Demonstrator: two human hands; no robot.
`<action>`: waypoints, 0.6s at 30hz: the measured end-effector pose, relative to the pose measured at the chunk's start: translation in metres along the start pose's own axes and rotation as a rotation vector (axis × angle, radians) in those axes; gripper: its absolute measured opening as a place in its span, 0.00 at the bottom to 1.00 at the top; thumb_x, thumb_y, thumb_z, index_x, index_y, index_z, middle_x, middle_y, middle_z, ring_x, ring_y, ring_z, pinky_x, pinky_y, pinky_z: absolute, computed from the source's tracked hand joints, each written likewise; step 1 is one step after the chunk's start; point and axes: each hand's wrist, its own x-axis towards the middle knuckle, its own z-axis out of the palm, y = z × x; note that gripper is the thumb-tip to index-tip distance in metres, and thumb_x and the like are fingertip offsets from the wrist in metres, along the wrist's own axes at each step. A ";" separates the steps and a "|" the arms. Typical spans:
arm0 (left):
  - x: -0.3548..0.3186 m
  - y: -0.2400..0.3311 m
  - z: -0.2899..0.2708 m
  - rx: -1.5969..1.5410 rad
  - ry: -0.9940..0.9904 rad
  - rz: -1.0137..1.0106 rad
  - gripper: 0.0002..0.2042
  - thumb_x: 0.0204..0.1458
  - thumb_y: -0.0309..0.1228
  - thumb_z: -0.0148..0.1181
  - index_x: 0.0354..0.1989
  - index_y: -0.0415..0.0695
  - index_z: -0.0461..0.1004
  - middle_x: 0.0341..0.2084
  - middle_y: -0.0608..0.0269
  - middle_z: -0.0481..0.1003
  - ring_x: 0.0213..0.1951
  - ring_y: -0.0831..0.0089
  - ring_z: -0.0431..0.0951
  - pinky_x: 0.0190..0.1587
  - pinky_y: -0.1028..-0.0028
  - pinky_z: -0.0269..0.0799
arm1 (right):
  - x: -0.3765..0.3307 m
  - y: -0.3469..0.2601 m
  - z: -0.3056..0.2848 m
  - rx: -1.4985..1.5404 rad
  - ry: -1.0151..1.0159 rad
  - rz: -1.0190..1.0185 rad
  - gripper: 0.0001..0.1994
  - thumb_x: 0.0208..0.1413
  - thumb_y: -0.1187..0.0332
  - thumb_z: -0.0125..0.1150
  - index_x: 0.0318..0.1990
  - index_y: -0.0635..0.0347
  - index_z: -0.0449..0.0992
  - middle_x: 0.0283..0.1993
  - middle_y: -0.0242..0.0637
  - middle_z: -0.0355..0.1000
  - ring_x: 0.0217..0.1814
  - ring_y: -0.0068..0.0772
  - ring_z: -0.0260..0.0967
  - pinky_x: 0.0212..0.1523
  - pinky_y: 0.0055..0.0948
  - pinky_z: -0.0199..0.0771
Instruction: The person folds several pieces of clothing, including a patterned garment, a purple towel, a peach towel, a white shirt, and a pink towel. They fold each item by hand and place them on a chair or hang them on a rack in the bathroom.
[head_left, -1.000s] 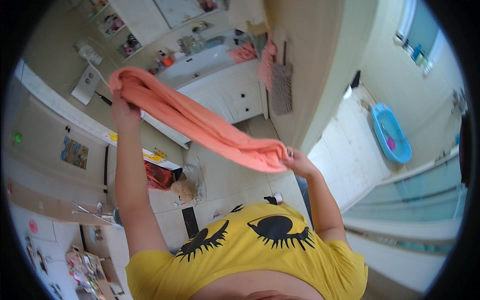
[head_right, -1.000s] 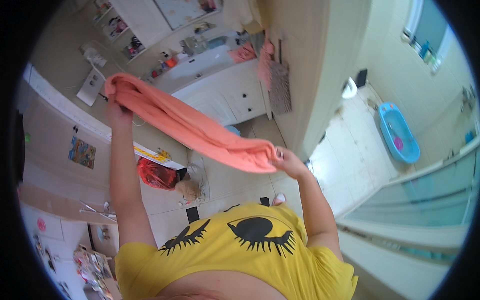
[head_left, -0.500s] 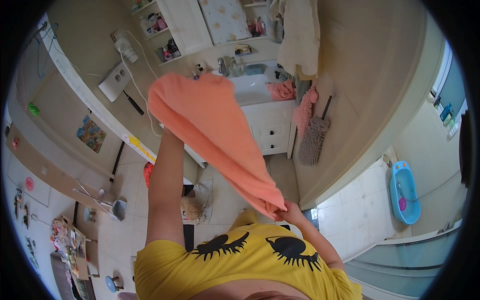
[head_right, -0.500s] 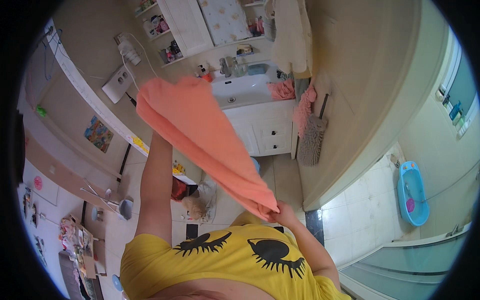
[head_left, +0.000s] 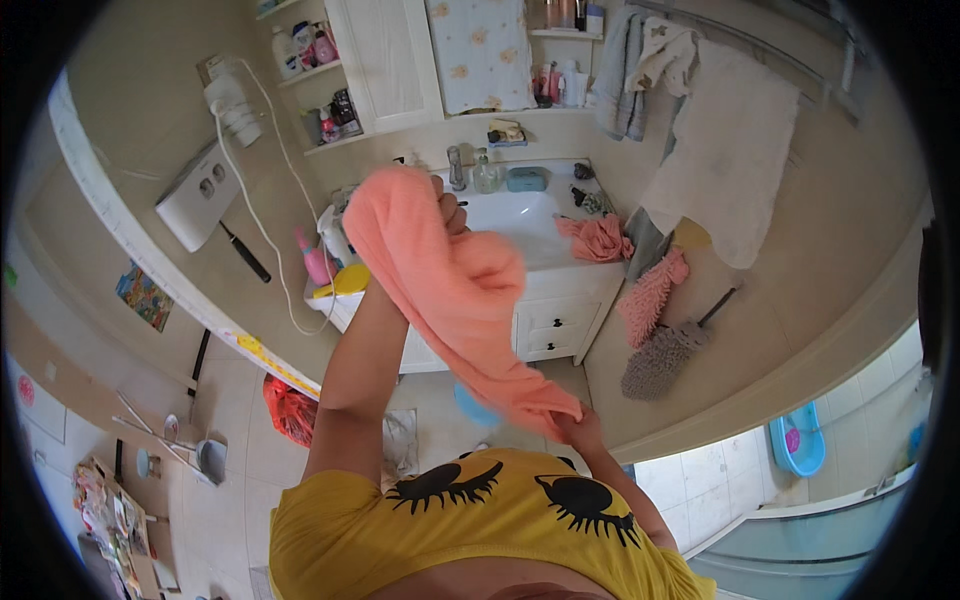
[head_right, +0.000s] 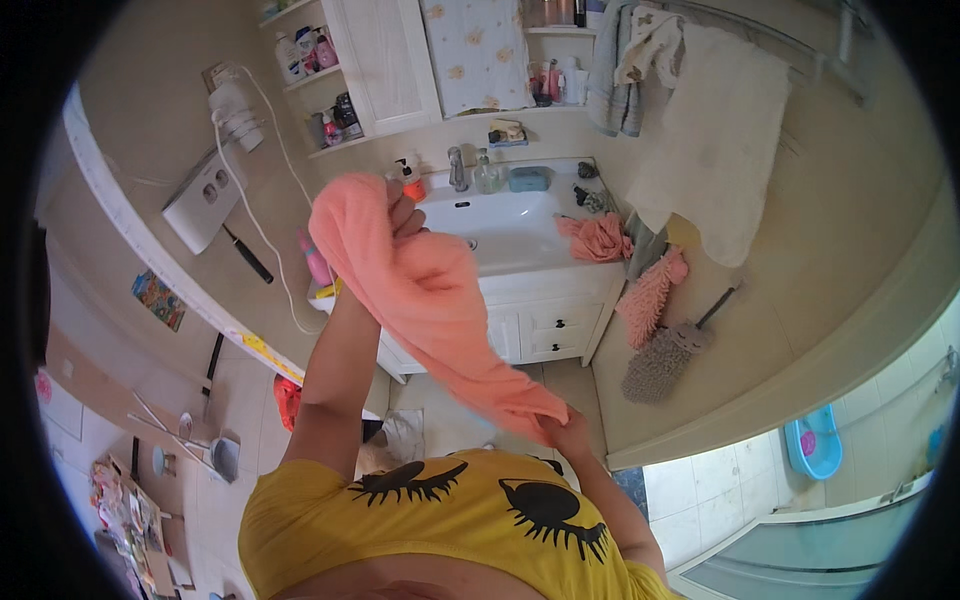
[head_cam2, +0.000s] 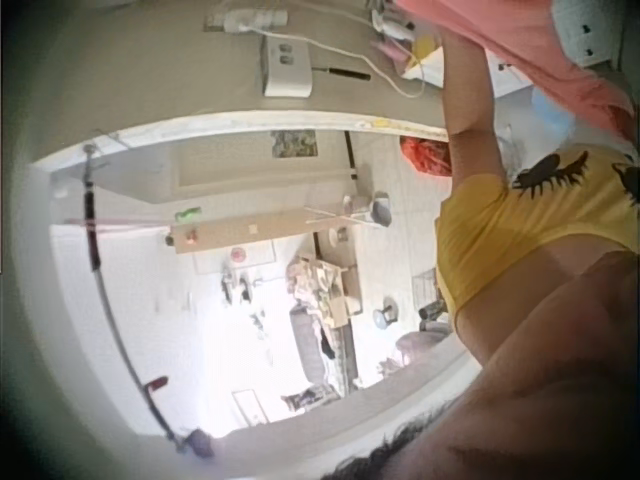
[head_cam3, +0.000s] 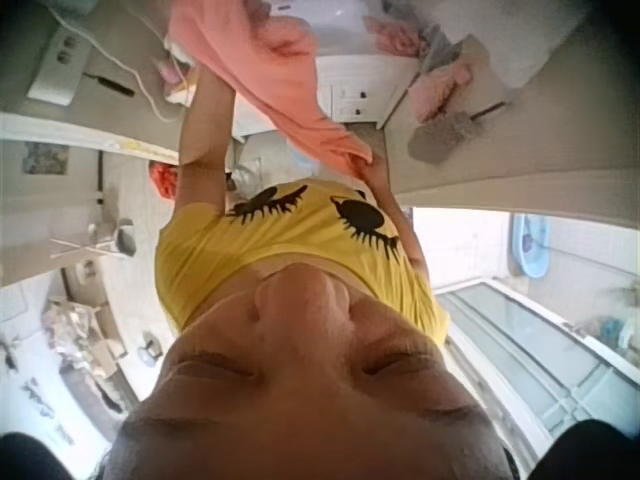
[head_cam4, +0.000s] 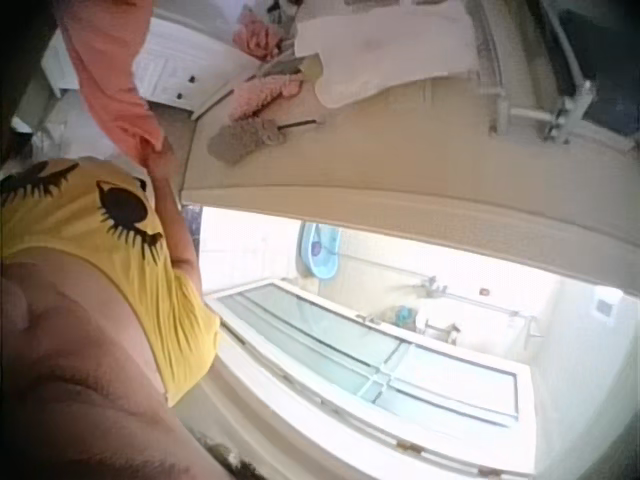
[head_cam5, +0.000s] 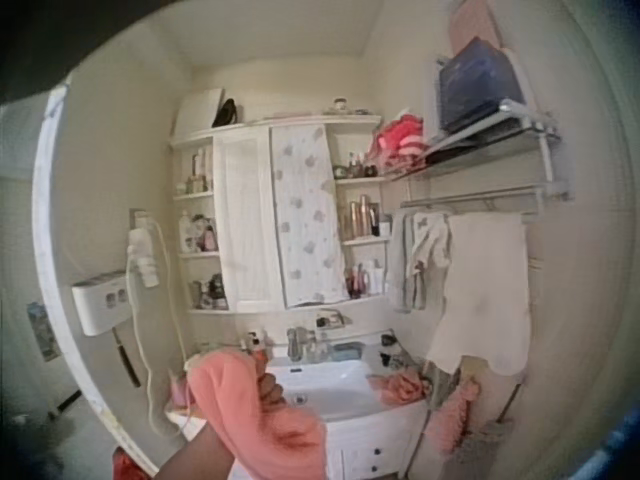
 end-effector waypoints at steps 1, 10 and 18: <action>0.006 -0.002 -0.005 -0.025 0.009 -0.016 0.08 0.50 0.37 0.48 0.26 0.47 0.62 0.22 0.67 0.62 0.23 0.73 0.61 0.30 0.74 0.63 | 0.011 -0.001 0.010 -0.170 -0.020 -0.012 0.22 0.45 0.57 0.59 0.44 0.63 0.69 0.34 0.37 0.74 0.36 0.35 0.71 0.38 0.31 0.68; 0.043 -0.008 -0.081 0.049 -0.176 -0.210 0.07 0.46 0.28 0.55 0.26 0.46 0.62 0.25 0.65 0.66 0.31 0.74 0.67 0.34 0.74 0.66 | 0.094 -0.193 0.016 0.157 -0.044 -0.340 0.54 0.30 0.61 0.72 0.62 0.65 0.38 0.63 0.52 0.39 0.66 0.45 0.40 0.61 0.40 0.48; 0.042 -0.029 -0.047 0.809 -0.021 0.153 0.14 0.39 0.18 0.58 0.33 0.41 0.62 0.34 0.62 0.69 0.36 0.77 0.68 0.40 0.78 0.65 | 0.153 -0.279 0.054 -0.123 0.573 -0.935 0.51 0.30 0.67 0.71 0.61 0.63 0.40 0.63 0.53 0.38 0.65 0.51 0.41 0.55 0.41 0.58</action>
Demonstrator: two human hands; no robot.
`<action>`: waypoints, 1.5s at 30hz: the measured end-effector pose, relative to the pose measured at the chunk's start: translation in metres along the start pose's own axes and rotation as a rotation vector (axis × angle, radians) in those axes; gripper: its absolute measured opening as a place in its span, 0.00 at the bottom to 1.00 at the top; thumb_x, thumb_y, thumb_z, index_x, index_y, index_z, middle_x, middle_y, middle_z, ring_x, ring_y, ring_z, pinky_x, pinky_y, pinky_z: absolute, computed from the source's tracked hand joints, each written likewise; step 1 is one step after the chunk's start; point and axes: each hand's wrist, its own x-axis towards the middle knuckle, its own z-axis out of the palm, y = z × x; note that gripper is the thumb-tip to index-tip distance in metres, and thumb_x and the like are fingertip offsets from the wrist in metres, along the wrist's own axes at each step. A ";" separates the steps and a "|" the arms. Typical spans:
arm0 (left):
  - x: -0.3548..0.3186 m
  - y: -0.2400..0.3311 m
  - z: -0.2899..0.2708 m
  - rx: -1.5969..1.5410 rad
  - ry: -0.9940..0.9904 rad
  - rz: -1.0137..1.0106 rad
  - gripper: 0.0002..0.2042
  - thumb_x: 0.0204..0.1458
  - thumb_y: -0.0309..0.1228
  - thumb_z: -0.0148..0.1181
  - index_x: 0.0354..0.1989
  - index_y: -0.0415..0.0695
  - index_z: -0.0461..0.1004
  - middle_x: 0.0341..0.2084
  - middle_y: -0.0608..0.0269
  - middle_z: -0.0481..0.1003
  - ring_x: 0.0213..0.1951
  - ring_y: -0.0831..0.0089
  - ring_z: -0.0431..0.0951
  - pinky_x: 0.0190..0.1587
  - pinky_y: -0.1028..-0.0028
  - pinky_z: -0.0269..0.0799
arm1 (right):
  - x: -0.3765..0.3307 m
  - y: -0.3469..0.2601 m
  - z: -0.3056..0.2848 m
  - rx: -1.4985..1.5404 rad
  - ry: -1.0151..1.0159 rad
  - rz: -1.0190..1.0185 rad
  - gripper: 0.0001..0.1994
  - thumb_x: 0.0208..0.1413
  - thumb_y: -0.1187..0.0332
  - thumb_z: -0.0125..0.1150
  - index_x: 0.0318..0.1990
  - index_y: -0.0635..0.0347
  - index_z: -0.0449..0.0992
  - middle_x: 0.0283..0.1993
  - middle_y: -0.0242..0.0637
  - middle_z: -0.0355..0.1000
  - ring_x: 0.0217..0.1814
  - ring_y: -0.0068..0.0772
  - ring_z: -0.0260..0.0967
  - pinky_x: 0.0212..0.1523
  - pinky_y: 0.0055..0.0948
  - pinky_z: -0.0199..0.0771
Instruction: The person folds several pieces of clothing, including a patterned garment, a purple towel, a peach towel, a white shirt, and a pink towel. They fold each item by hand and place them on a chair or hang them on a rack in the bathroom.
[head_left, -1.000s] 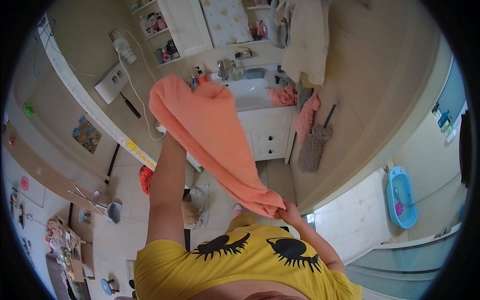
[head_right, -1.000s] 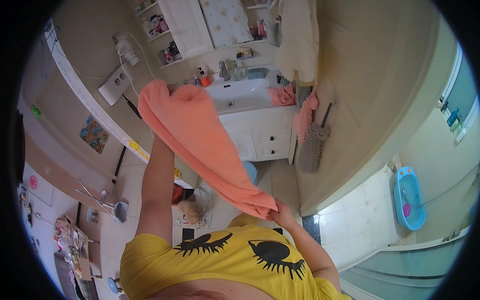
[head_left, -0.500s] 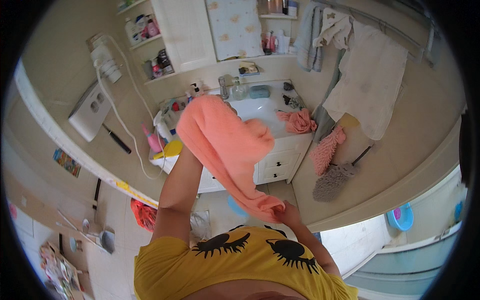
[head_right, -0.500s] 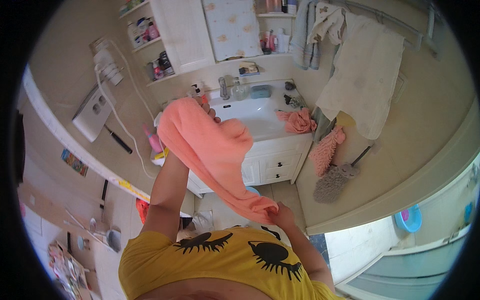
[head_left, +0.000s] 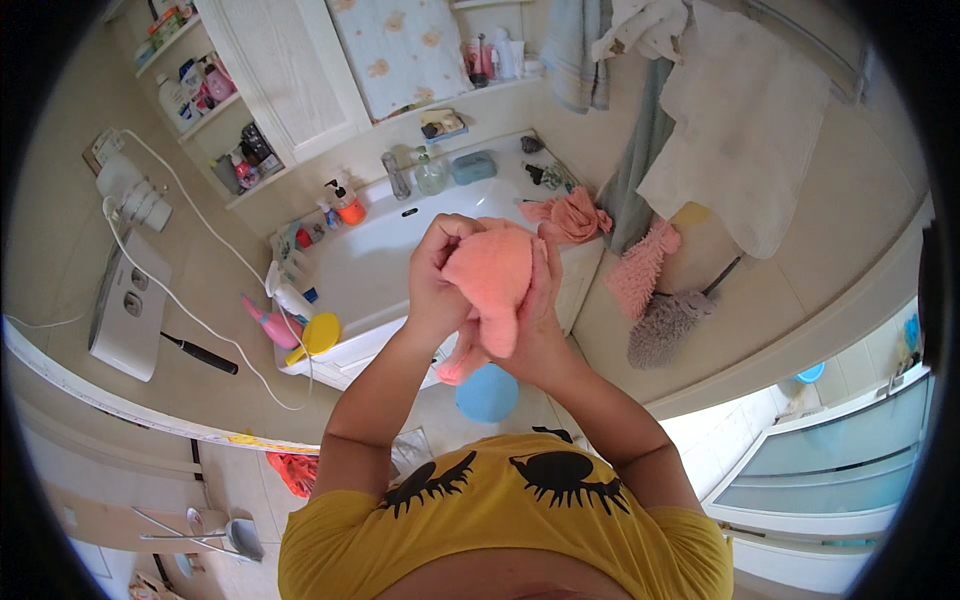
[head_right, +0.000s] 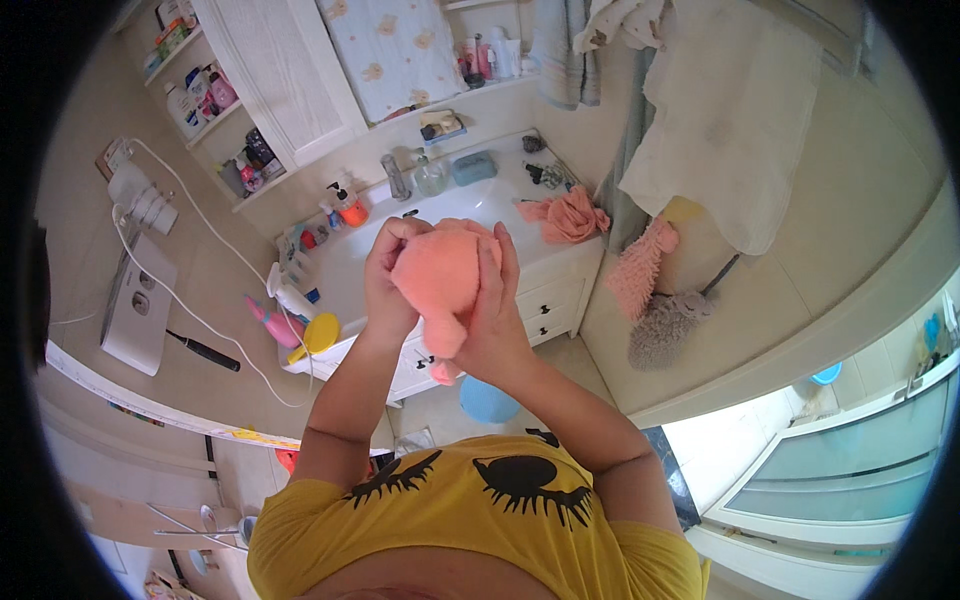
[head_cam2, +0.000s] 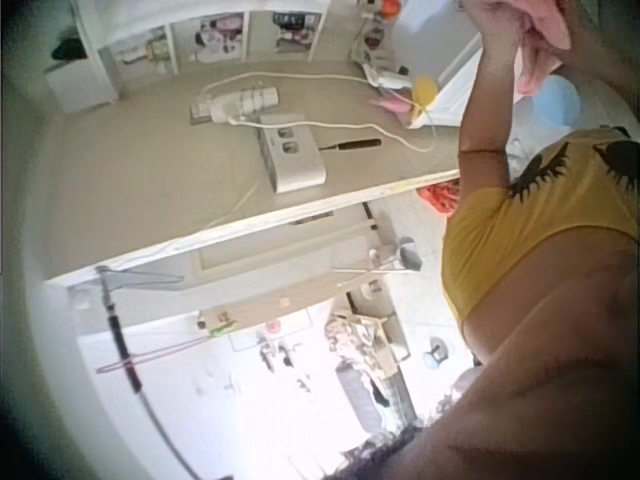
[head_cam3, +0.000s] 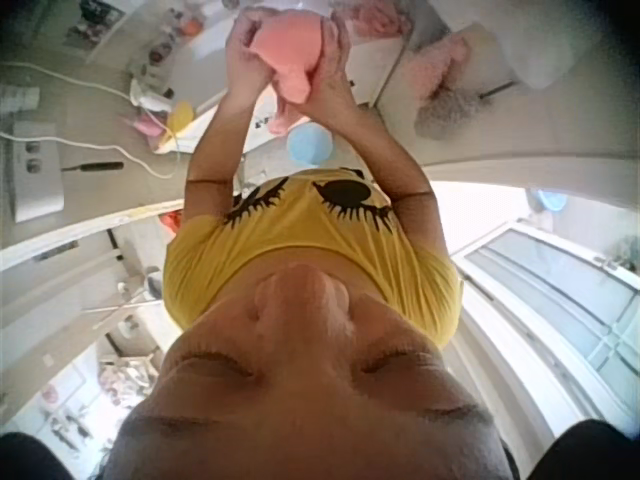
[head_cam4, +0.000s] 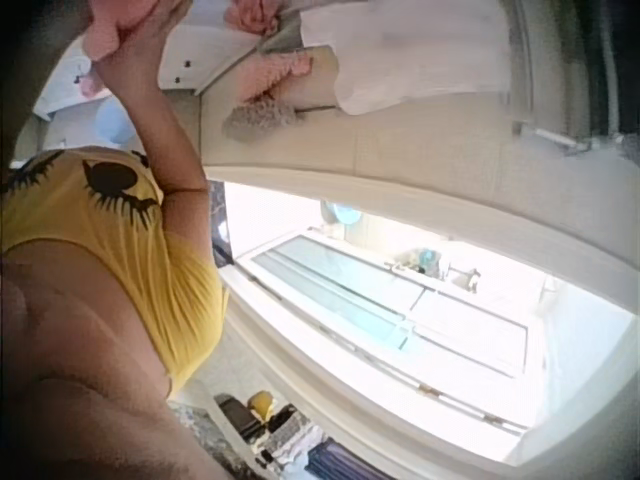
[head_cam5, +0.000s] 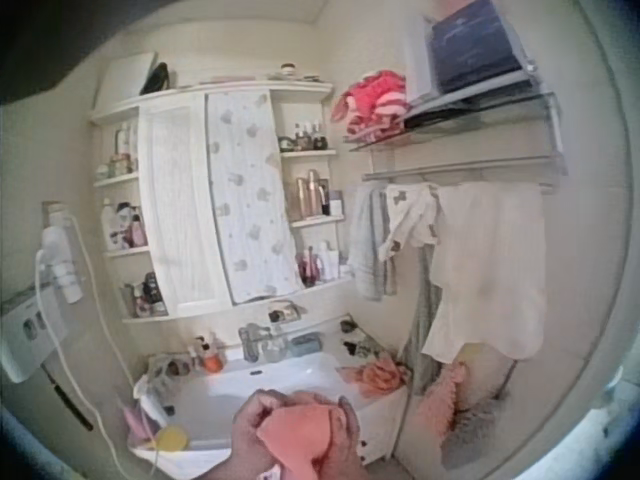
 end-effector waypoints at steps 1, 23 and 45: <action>0.001 -0.001 -0.003 0.033 -0.008 0.056 0.16 0.38 0.15 0.55 0.37 0.40 0.62 0.34 0.63 0.69 0.37 0.77 0.68 0.41 0.78 0.65 | 0.004 0.004 0.001 0.047 -0.062 0.043 0.46 0.32 0.67 0.69 0.59 0.63 0.45 0.61 0.52 0.43 0.63 0.49 0.45 0.54 0.39 0.60; 0.043 -0.042 -0.022 -0.206 -0.216 -0.422 0.14 0.46 0.23 0.52 0.44 0.36 0.68 0.41 0.57 0.72 0.42 0.71 0.72 0.45 0.75 0.67 | 0.059 0.050 -0.057 0.215 -0.459 0.668 0.24 0.37 0.69 0.66 0.45 0.62 0.68 0.38 0.34 0.71 0.40 0.24 0.69 0.43 0.24 0.68; 0.100 -0.041 0.123 0.929 0.330 0.572 0.17 0.23 0.24 0.61 0.29 0.45 0.71 0.26 0.61 0.69 0.29 0.62 0.70 0.27 0.69 0.66 | 0.083 0.077 -0.133 0.570 -0.280 0.691 0.15 0.56 0.64 0.48 0.46 0.65 0.65 0.44 0.34 0.66 0.47 0.19 0.61 0.44 0.20 0.63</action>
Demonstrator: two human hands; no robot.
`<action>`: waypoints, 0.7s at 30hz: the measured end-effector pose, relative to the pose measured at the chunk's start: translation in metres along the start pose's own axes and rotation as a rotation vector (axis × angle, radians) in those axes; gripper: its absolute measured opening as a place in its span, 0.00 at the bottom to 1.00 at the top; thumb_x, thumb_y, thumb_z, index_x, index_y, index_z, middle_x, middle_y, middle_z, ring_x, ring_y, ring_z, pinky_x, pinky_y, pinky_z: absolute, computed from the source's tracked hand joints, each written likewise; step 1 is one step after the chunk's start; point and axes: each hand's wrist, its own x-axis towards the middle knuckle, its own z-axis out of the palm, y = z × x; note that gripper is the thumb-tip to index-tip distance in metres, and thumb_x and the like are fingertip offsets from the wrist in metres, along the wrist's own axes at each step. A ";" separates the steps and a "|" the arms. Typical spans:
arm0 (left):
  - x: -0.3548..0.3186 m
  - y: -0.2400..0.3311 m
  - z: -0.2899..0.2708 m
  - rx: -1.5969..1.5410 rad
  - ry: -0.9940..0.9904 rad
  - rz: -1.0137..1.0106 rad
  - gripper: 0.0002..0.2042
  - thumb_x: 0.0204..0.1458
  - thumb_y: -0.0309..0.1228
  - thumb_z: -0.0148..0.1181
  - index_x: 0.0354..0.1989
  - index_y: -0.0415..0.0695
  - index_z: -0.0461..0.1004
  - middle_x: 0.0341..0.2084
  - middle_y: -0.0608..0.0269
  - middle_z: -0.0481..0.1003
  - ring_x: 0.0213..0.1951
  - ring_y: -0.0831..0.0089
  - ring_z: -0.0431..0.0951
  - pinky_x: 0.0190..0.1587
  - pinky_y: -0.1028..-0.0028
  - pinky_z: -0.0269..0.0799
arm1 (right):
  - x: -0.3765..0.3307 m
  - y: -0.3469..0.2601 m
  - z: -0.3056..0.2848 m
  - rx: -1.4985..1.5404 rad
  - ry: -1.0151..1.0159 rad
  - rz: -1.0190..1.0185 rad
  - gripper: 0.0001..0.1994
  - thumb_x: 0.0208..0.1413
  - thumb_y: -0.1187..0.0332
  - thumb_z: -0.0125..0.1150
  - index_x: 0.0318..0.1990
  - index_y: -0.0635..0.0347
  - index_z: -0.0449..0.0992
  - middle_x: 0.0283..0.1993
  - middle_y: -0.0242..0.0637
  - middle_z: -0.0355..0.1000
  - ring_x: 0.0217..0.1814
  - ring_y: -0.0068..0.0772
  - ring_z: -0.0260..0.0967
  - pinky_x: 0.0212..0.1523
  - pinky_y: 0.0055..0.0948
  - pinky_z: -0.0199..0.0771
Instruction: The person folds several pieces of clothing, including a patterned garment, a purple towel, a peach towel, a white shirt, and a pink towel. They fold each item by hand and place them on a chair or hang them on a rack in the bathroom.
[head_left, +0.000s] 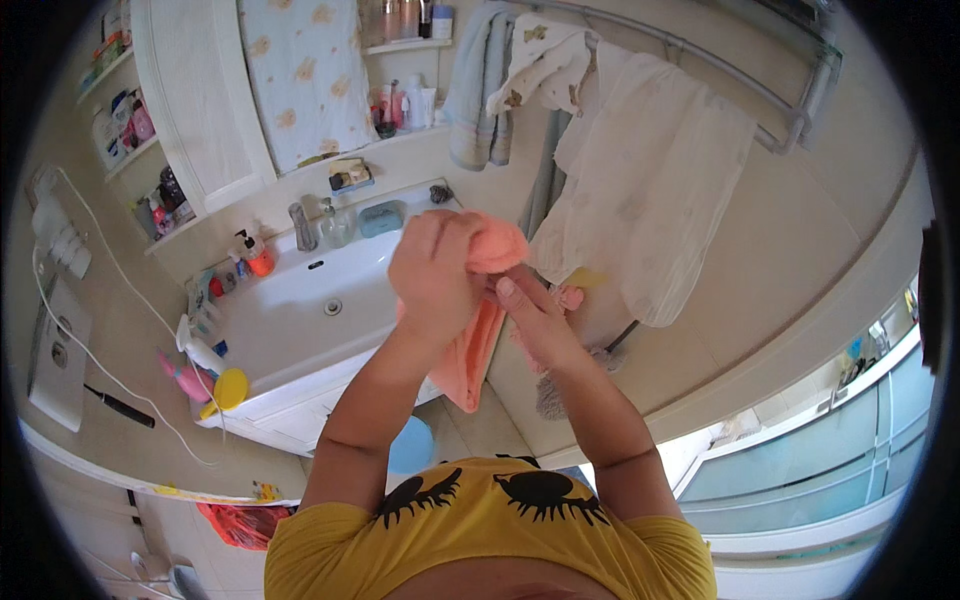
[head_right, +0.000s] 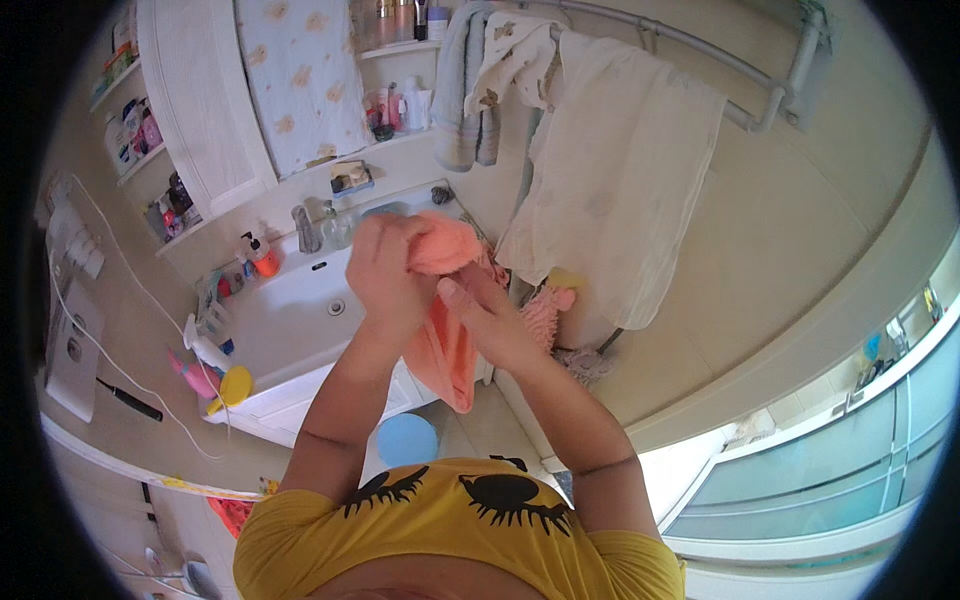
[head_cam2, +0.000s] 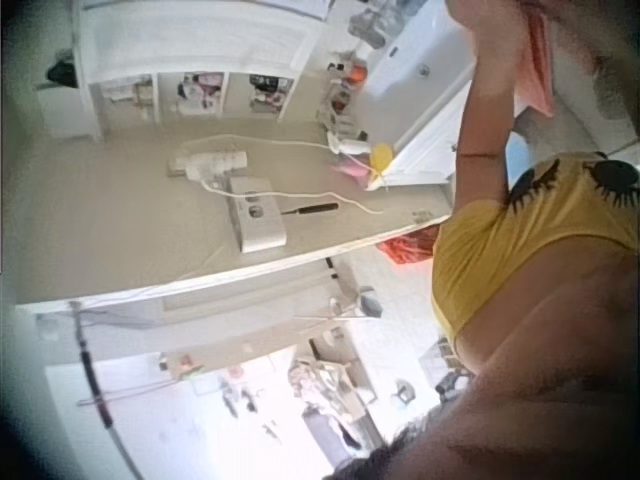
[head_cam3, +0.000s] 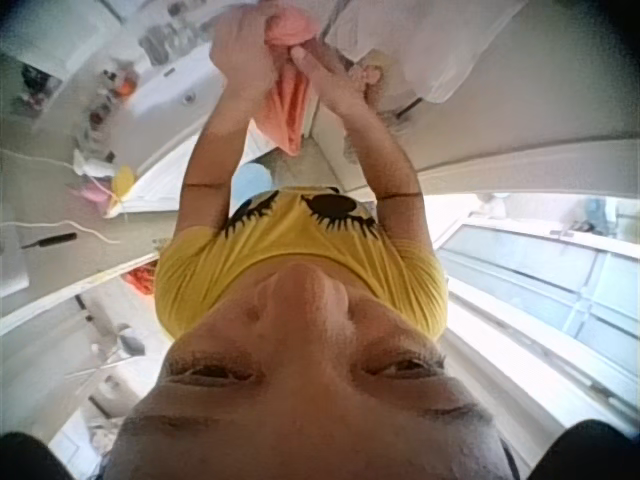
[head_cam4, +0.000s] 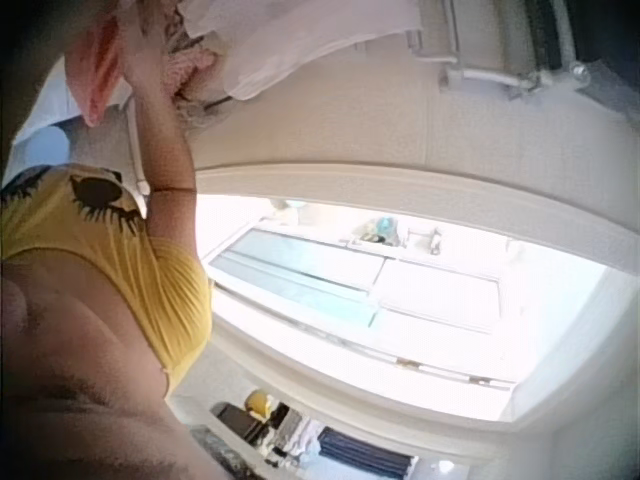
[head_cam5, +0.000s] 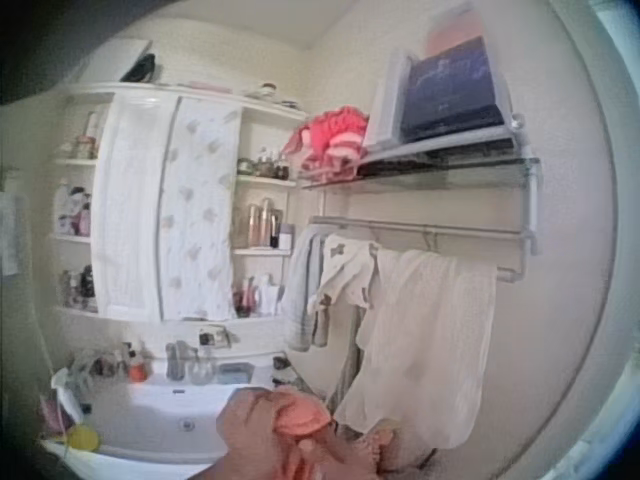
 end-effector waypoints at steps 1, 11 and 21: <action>-0.004 0.010 0.003 -0.016 -0.044 -0.010 0.17 0.24 0.24 0.61 0.30 0.45 0.71 0.28 0.61 0.69 0.30 0.62 0.71 0.28 0.69 0.66 | 0.002 -0.003 0.001 0.058 0.016 0.002 0.15 0.57 0.65 0.47 0.47 0.65 0.65 0.44 0.35 0.66 0.47 0.19 0.61 0.45 0.20 0.63; 0.012 -0.016 0.004 -0.296 -0.294 -0.104 0.26 0.36 0.31 0.63 0.47 0.40 0.65 0.43 0.55 0.68 0.43 0.61 0.68 0.47 0.67 0.62 | 0.065 -0.015 -0.041 0.544 0.027 0.224 0.11 0.54 0.71 0.48 0.44 0.64 0.68 0.41 0.37 0.69 0.43 0.28 0.67 0.43 0.26 0.68; 0.017 -0.099 0.088 -1.068 -0.686 -0.768 0.19 0.42 0.26 0.61 0.44 0.38 0.68 0.39 0.63 0.72 0.42 0.76 0.70 0.44 0.75 0.67 | 0.161 -0.054 -0.029 -0.997 -0.318 0.028 0.12 0.43 0.64 0.54 0.32 0.63 0.74 0.31 0.43 0.72 0.33 0.36 0.69 0.34 0.30 0.68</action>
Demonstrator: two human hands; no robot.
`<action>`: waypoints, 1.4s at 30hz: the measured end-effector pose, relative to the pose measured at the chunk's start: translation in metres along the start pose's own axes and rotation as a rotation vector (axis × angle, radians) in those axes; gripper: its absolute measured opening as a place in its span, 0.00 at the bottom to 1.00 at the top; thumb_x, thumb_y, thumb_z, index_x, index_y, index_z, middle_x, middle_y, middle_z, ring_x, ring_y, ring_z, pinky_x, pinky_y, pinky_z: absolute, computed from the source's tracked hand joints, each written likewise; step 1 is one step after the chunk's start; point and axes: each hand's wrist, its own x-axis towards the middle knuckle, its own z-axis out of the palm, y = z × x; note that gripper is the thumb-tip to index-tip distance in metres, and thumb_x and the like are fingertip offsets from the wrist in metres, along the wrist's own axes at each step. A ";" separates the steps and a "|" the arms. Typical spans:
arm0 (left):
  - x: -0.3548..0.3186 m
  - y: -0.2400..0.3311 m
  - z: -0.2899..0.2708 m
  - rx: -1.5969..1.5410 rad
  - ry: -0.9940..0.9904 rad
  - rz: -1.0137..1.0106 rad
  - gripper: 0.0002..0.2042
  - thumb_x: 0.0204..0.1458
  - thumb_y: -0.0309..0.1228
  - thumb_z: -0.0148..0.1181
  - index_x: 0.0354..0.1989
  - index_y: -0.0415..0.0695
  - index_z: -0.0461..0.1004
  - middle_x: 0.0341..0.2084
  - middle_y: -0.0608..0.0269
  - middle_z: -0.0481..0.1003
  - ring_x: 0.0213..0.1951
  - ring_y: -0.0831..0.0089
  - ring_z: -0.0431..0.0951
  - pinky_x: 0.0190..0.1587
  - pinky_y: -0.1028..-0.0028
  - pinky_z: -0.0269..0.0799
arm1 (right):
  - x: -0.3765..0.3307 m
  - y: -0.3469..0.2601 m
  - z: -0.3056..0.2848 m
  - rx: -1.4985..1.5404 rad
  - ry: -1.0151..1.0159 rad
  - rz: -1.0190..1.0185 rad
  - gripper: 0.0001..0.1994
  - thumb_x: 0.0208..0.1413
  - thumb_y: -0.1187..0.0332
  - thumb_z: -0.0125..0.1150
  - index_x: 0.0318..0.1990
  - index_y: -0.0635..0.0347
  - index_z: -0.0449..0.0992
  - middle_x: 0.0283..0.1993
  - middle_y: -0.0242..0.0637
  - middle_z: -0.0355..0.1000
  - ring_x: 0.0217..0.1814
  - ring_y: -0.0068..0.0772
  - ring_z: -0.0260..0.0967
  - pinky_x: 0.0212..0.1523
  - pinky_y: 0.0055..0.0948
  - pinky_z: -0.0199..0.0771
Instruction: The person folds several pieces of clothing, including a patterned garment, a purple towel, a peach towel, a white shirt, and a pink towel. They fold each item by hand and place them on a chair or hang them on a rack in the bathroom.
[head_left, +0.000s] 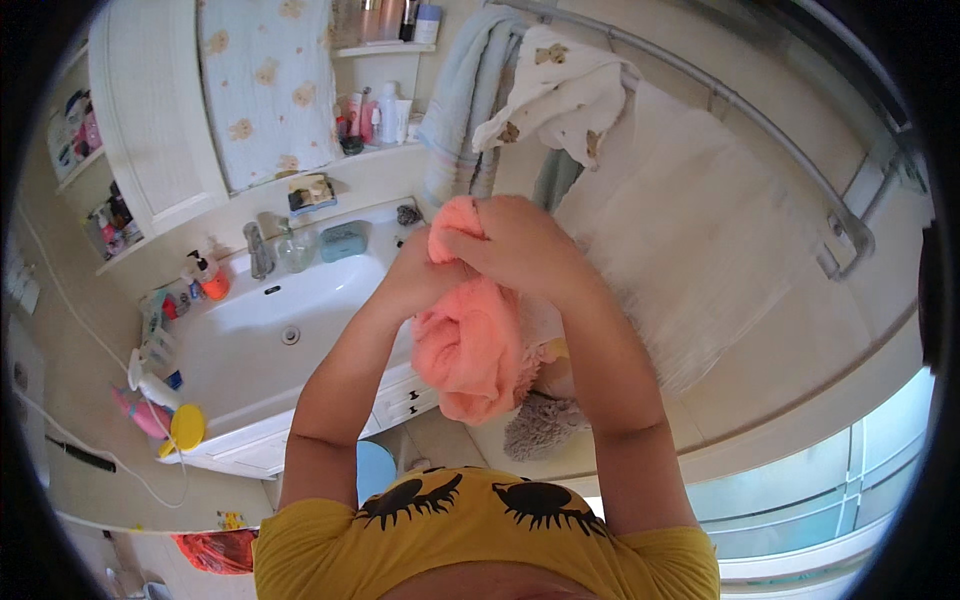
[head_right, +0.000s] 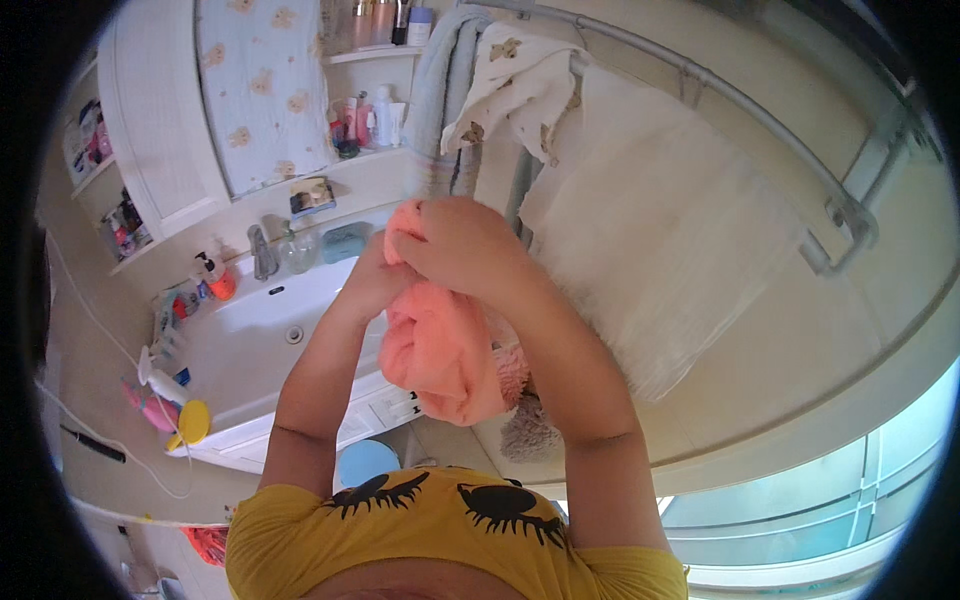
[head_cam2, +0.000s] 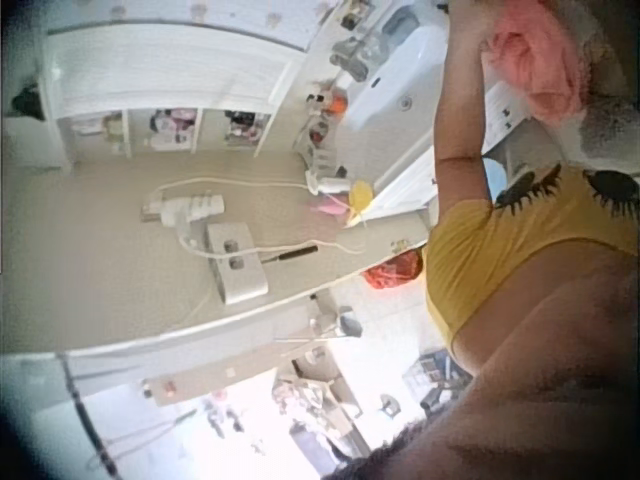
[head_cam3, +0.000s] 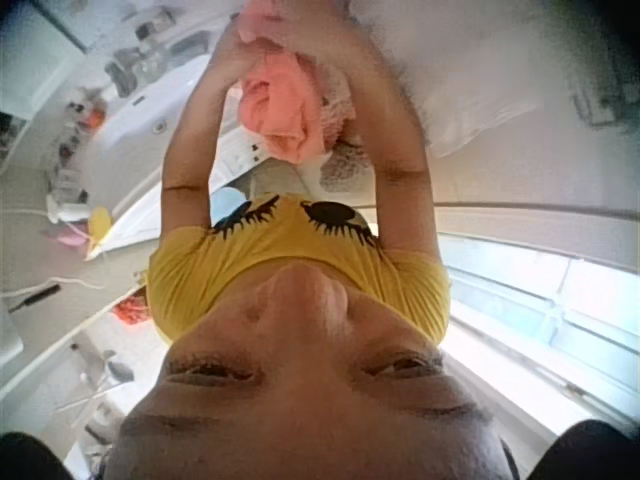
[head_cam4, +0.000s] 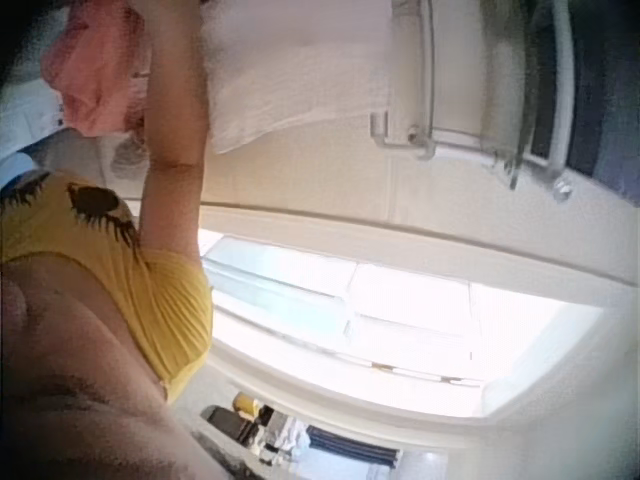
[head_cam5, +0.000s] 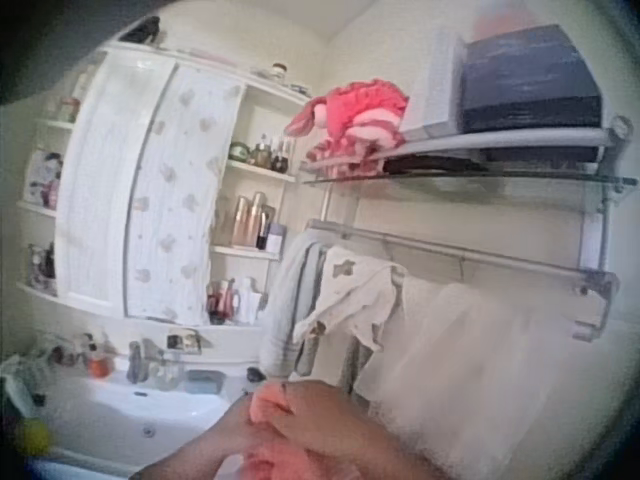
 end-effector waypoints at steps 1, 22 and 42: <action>0.006 0.000 -0.004 0.031 0.035 0.090 0.13 0.43 0.25 0.59 0.39 0.38 0.70 0.35 0.64 0.73 0.38 0.78 0.71 0.39 0.77 0.68 | 0.007 -0.016 -0.008 -0.191 -0.032 0.036 0.13 0.42 0.63 0.55 0.31 0.63 0.74 0.30 0.45 0.72 0.32 0.38 0.69 0.33 0.31 0.68; 0.139 -0.018 -0.006 -0.536 -0.208 0.033 0.17 0.53 0.36 0.49 0.45 0.36 0.68 0.36 0.63 0.72 0.37 0.79 0.70 0.39 0.79 0.67 | 0.065 0.068 -0.024 -0.239 1.100 -0.008 0.28 0.50 0.68 0.52 0.57 0.73 0.53 0.59 0.55 0.53 0.61 0.49 0.49 0.61 0.35 0.44; 0.208 0.003 -0.017 -0.727 -0.445 0.097 0.18 0.50 0.33 0.54 0.47 0.37 0.66 0.40 0.60 0.71 0.41 0.73 0.72 0.44 0.75 0.69 | 0.073 0.112 -0.055 -0.147 1.258 0.320 0.28 0.50 0.48 0.47 0.46 0.67 0.69 0.48 0.52 0.67 0.52 0.50 0.63 0.52 0.35 0.59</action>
